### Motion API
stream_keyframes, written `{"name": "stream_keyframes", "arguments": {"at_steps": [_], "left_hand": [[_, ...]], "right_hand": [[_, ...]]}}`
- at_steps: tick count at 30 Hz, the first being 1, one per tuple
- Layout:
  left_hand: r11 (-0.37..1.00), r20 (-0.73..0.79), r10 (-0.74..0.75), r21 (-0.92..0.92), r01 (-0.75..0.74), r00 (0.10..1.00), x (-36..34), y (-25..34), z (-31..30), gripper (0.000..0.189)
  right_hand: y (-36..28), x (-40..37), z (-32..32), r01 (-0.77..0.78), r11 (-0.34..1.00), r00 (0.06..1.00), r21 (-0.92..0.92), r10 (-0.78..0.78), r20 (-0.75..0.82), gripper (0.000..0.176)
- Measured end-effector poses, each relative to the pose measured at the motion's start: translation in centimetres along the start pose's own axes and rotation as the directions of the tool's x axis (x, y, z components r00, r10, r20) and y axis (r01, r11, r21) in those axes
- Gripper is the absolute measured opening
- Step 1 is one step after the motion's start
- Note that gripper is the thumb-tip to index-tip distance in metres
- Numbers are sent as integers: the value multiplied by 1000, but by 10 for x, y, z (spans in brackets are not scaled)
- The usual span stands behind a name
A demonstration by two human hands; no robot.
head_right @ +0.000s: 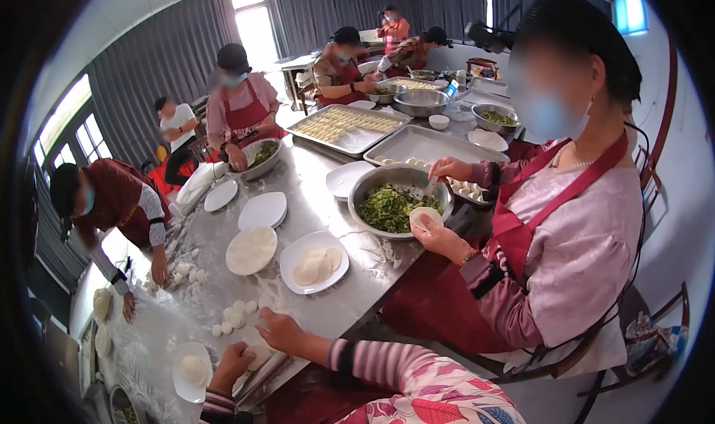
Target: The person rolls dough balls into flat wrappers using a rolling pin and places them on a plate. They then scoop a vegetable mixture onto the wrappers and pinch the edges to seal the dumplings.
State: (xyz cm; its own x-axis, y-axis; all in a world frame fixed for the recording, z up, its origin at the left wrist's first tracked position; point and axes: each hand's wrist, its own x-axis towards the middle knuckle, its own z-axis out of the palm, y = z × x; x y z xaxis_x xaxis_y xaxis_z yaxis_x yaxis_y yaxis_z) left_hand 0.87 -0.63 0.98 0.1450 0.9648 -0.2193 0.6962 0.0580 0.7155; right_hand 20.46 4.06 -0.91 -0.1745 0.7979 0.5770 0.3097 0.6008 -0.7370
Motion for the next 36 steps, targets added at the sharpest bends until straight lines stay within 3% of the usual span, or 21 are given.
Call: {"name": "stream_keyframes", "arguments": {"at_steps": [2,7,9,12,13,16,20,21,26,28,32,34,35,36], "left_hand": [[993,-75,-34,-119,25,997,-6,-8,-1,19],[998,-72,-3,-57,-1,997,-12,16,-2,20],[996,-176,91,2,-92,980,2,10,3,21],[999,-47,-13,-48,10,999,8,4,-3,22],[993,-41,78,87,-74,996,6,2,-5,21],[996,-109,46,-77,-54,993,1,-20,-1,19],[999,-91,6,-33,-9,996,-13,-8,-4,16],[995,-131,85,-42,-91,988,-6,-20,2,16],[992,-139,123,-3,-125,983,12,-6,1,20],[993,-37,50,105,-45,998,5,-2,-5,20],[997,-108,-17,-73,9,994,-11,-2,-10,18],[979,-54,-9,-203,-2,998,-16,-2,-7,18],[979,-49,-11,-203,1,999,-15,-2,-5,18],[991,-108,74,-99,-85,991,-9,-3,-3,19]], "right_hand": [[-6,-21,-13,19,997,1000,75,-18,-15,27],[6,20,21,72,996,995,47,-68,-74,27],[10,39,38,80,997,996,-24,-81,-45,28],[9,36,36,32,999,999,-36,-33,-15,27],[5,29,30,33,999,999,-43,-34,-5,27],[-6,-4,-1,59,998,997,26,-57,-53,26],[-5,-2,3,55,998,998,31,-54,-42,26],[1,13,16,55,998,998,7,-55,-44,26],[7,39,37,62,997,998,-54,-63,-12,27],[2,21,22,11,1000,999,6,-10,-32,27],[-9,-12,-3,36,999,999,30,-35,-40,27],[-10,-10,-4,31,998,999,49,-30,-36,27],[-4,3,8,108,994,990,24,-106,-96,27],[1,19,20,79,997,994,26,-77,-73,27]]}}
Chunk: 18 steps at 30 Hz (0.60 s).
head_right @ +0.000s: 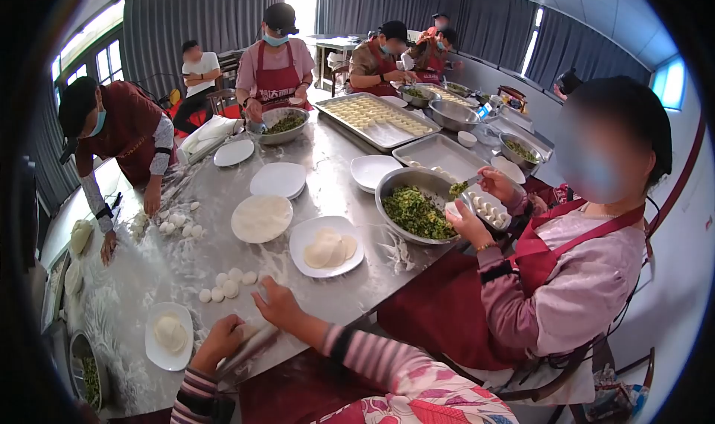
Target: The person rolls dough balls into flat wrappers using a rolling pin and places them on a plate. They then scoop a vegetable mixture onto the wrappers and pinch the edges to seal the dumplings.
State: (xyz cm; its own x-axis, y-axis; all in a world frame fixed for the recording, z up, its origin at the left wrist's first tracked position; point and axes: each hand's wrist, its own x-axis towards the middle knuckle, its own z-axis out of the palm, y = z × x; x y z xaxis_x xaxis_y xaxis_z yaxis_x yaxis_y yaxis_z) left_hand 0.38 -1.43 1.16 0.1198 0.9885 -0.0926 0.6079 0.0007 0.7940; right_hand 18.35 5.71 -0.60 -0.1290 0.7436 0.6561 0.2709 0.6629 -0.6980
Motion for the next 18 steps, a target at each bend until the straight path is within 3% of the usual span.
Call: {"name": "stream_keyframes", "arguments": {"at_steps": [1,2,5,8,9,10,13,16,18], "left_hand": [[991,-42,95,100,-90,995,4,-2,1,21],[991,-42,93,104,-88,995,5,-6,2,21],[996,-89,53,75,-46,995,5,-1,-3,21],[993,-17,-61,104,62,998,-7,17,-7,22],[980,-33,23,197,-16,999,-7,8,-2,23],[955,-46,84,288,-67,995,-14,1,1,24],[996,-124,47,76,-38,991,-25,-10,-8,32],[989,-141,41,-132,-60,989,-41,-34,-40,36],[972,-202,-128,-218,83,971,-65,-24,-77,28]], "right_hand": [[5,11,12,-28,1000,999,1,28,23,27],[8,18,22,-29,1000,999,4,29,22,27],[7,25,30,-5,998,999,-67,7,35,27],[2,-1,5,24,1000,999,-21,-25,-49,27],[1,-14,-5,16,999,999,30,-15,-31,28],[-5,-23,-17,-38,998,999,-48,39,21,28],[2,-40,-20,151,964,989,-218,-149,26,28],[-18,-34,-28,76,993,997,-94,-78,-26,24],[-24,-35,-30,-26,999,1000,-43,26,-3,23]]}}
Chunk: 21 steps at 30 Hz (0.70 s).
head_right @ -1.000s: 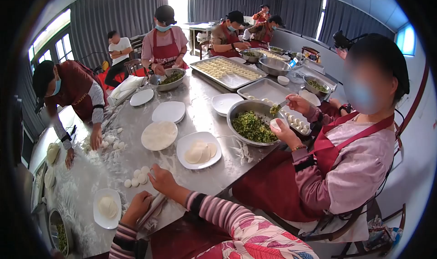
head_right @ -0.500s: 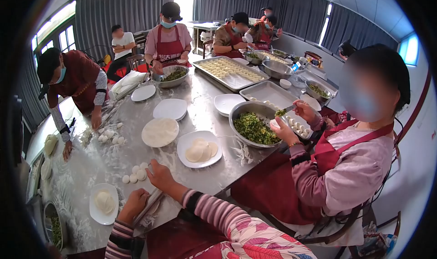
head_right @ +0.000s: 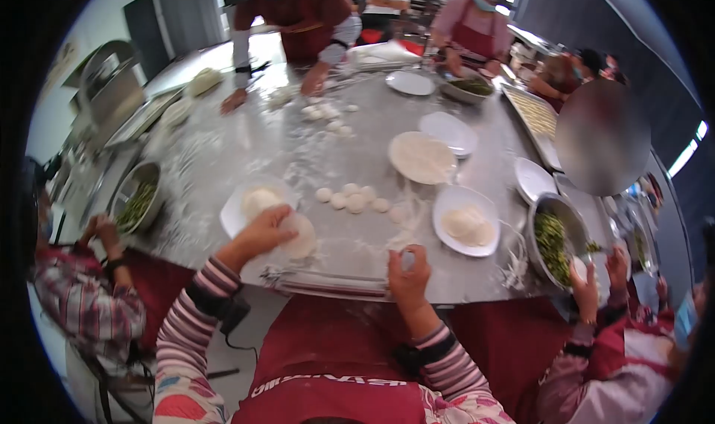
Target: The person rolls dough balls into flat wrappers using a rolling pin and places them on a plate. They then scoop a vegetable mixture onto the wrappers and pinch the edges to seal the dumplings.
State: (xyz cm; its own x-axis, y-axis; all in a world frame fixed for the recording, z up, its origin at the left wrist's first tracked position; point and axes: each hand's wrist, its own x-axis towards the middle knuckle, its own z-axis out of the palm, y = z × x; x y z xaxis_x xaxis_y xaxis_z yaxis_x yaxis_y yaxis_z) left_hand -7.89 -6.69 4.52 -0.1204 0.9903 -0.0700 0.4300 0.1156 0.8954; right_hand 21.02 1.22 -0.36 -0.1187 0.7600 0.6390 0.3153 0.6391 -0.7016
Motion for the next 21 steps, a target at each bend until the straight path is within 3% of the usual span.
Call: {"name": "stream_keyframes", "arguments": {"at_steps": [2,4,5,6,7,9,10,12,14,16,19,21], "left_hand": [[988,-112,0,-151,-17,994,-1,-28,-40,29],[978,17,-114,-174,115,993,-8,-22,-80,32],[980,-147,-154,101,170,977,-5,-33,-96,31],[899,-309,-142,358,253,940,3,-45,-108,30],[897,-317,-145,357,259,937,14,-47,-116,30],[876,-495,-31,405,262,868,28,-45,-125,29],[876,-492,-30,407,260,870,33,-42,-120,29],[933,-334,146,361,-17,931,62,-27,-84,20],[886,-182,278,428,-178,943,86,-4,-32,14],[847,-51,337,452,-280,940,106,10,26,12],[794,66,464,410,-448,883,133,19,101,18],[637,126,630,480,-603,767,148,23,135,19]], "right_hand": [[9,-4,0,-57,998,998,19,57,23,22],[21,-9,3,-101,992,994,71,99,41,22],[25,-11,4,-150,984,988,98,147,37,22],[24,-11,4,-147,983,989,106,143,46,22],[22,-10,3,-152,983,988,105,147,52,22],[20,-10,2,-162,981,986,104,157,59,23],[19,-11,3,-153,983,987,98,147,69,23],[15,-9,-3,-149,987,988,64,146,56,23],[3,-4,-3,-18,999,1000,36,18,21,23],[2,-3,-3,-36,999,999,27,36,18,23],[0,-1,-2,-14,999,1000,32,14,8,24],[0,-2,-1,-16,999,1000,47,16,8,24]]}}
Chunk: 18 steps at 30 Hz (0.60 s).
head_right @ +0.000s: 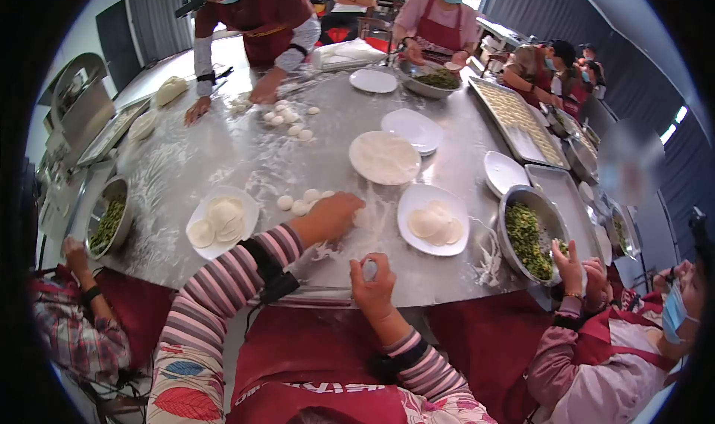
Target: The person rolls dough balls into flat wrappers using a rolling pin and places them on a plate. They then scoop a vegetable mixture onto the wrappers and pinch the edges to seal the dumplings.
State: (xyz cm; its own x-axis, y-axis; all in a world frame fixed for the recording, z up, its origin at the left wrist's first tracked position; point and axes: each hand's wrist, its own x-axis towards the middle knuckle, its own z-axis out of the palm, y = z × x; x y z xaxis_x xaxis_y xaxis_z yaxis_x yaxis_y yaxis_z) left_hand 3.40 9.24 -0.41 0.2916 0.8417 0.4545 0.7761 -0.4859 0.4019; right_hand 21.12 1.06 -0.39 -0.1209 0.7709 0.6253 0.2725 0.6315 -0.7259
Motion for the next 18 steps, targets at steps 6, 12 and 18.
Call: {"name": "stream_keyframes", "arguments": {"at_steps": [6,12,18], "left_hand": [[962,216,-94,272,33,972,12,26,19,16],[916,331,-324,-126,382,886,-48,21,-24,19],[679,387,-540,-325,659,747,-94,7,-35,17]], "right_hand": [[10,-8,-1,-51,998,997,-27,53,56,24],[8,4,-6,0,991,999,134,-8,53,24],[15,42,23,32,996,999,89,-34,29,25]]}}
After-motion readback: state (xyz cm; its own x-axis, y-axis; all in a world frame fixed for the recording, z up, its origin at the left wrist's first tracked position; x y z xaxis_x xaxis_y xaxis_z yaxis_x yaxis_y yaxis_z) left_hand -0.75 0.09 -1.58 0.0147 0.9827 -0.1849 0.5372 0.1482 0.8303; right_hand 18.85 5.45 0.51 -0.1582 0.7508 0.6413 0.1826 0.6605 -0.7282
